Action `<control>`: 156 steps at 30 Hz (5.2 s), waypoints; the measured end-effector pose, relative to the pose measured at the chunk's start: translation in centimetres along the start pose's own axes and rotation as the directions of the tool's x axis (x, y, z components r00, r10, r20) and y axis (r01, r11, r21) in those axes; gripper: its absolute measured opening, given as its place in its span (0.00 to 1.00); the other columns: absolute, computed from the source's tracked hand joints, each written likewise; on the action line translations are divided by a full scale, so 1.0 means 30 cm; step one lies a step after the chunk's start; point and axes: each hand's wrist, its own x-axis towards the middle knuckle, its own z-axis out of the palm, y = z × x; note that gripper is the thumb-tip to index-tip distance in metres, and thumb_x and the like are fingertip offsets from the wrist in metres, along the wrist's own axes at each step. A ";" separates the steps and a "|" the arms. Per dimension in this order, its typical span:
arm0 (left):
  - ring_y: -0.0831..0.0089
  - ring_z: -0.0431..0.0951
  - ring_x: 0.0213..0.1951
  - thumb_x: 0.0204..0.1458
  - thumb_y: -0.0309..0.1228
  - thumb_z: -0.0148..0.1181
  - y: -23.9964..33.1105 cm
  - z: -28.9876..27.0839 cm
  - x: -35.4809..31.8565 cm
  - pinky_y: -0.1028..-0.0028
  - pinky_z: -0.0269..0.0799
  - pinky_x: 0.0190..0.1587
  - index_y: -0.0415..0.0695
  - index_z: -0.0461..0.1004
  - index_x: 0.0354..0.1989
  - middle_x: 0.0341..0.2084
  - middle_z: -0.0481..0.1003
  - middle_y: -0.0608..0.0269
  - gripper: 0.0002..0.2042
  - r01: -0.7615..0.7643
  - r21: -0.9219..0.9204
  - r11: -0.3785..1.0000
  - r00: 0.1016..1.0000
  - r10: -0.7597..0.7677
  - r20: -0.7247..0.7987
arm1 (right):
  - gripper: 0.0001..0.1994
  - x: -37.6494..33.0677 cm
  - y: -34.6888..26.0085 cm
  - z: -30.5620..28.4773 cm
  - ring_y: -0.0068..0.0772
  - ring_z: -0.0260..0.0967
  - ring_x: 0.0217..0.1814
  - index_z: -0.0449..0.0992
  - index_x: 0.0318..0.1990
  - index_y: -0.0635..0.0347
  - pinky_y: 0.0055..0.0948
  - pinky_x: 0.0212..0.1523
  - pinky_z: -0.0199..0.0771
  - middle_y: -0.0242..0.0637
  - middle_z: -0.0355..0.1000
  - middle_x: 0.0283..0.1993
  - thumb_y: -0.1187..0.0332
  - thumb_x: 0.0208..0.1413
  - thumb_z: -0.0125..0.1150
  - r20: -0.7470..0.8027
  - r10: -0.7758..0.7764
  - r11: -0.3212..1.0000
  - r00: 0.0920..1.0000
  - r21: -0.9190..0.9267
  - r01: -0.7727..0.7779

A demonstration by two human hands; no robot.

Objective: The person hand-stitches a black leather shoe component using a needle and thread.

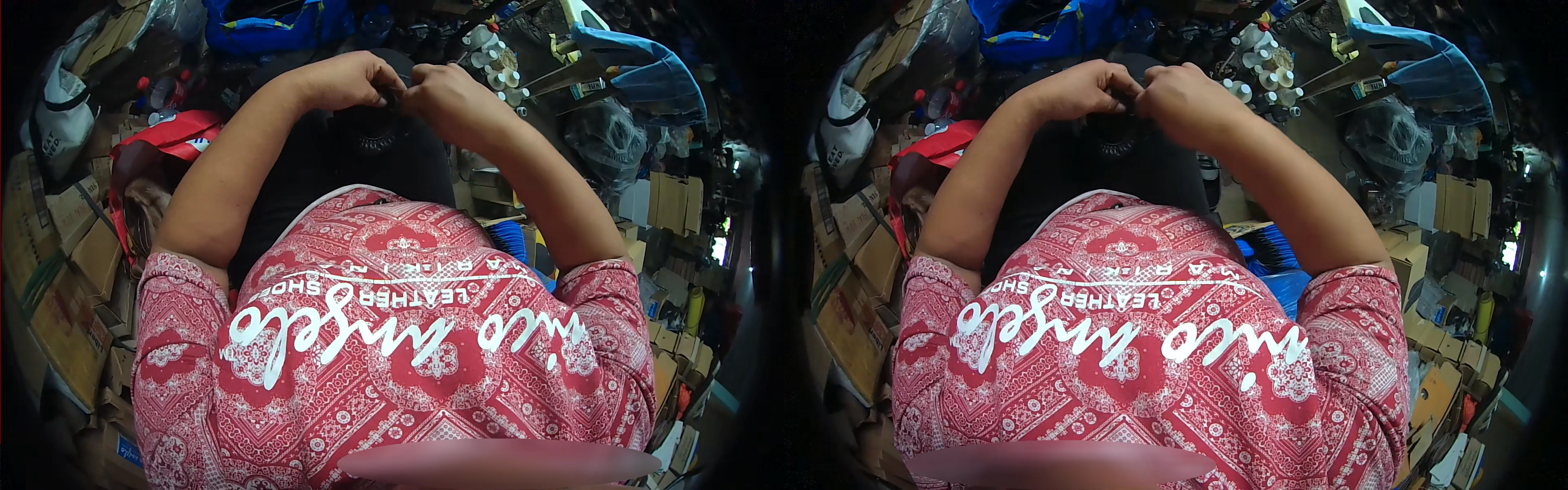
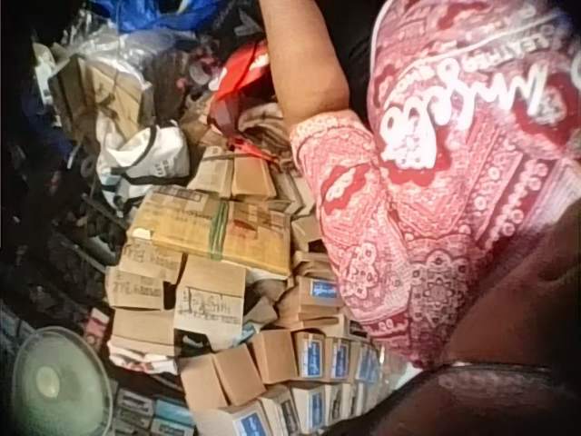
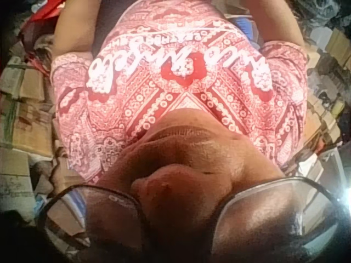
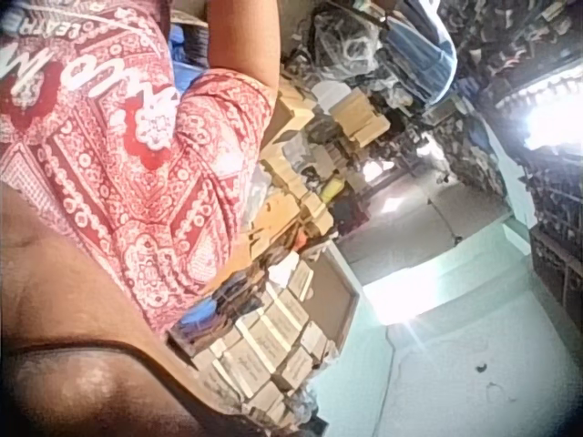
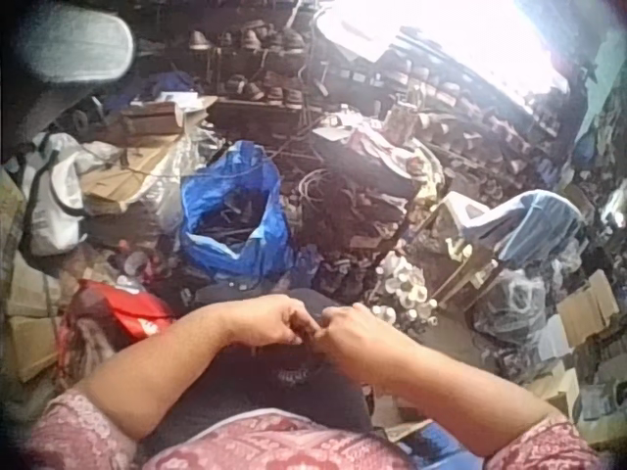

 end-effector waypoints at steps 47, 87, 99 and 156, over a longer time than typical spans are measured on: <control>0.75 0.74 0.43 0.52 0.30 0.58 -0.191 -0.153 -0.487 0.77 0.69 0.46 0.42 0.72 0.48 0.41 0.73 0.62 0.15 0.187 -0.197 0.962 0.775 -0.268 -0.572 | 0.14 -0.315 0.240 0.174 0.41 0.70 0.53 0.76 0.42 0.58 0.37 0.55 0.64 0.40 0.75 0.45 0.57 0.56 0.57 0.332 0.597 0.227 0.730 0.803 -0.551; 0.78 0.75 0.38 0.48 0.30 0.59 -0.018 -0.011 -0.020 0.79 0.68 0.46 0.39 0.76 0.46 0.36 0.77 0.64 0.16 0.029 -0.276 0.961 0.995 -0.055 -0.084 | 0.11 -0.111 -0.035 0.001 0.35 0.70 0.31 0.80 0.41 0.53 0.29 0.33 0.70 0.37 0.70 0.29 0.73 0.47 0.62 -0.104 0.368 0.825 0.924 0.494 -0.274; 0.79 0.74 0.36 0.47 0.28 0.58 -0.013 -0.016 -0.018 0.80 0.68 0.40 0.39 0.76 0.47 0.35 0.78 0.64 0.16 0.038 -0.254 0.966 0.996 -0.057 -0.067 | 0.08 -0.067 -0.073 -0.011 0.44 0.72 0.36 0.81 0.35 0.55 0.37 0.39 0.73 0.42 0.74 0.32 0.69 0.47 0.58 -0.132 0.371 0.910 0.919 0.249 -0.331; 0.74 0.72 0.30 0.44 0.20 0.62 -0.013 0.175 -0.181 0.76 0.66 0.33 0.43 0.79 0.32 0.24 0.70 0.63 0.07 0.109 0.455 0.884 0.727 0.242 -0.643 | 0.16 -0.148 -0.041 0.117 0.37 0.67 0.37 0.77 0.45 0.49 0.32 0.41 0.65 0.37 0.66 0.33 0.77 0.47 0.58 -0.141 0.407 0.799 0.903 0.533 -0.277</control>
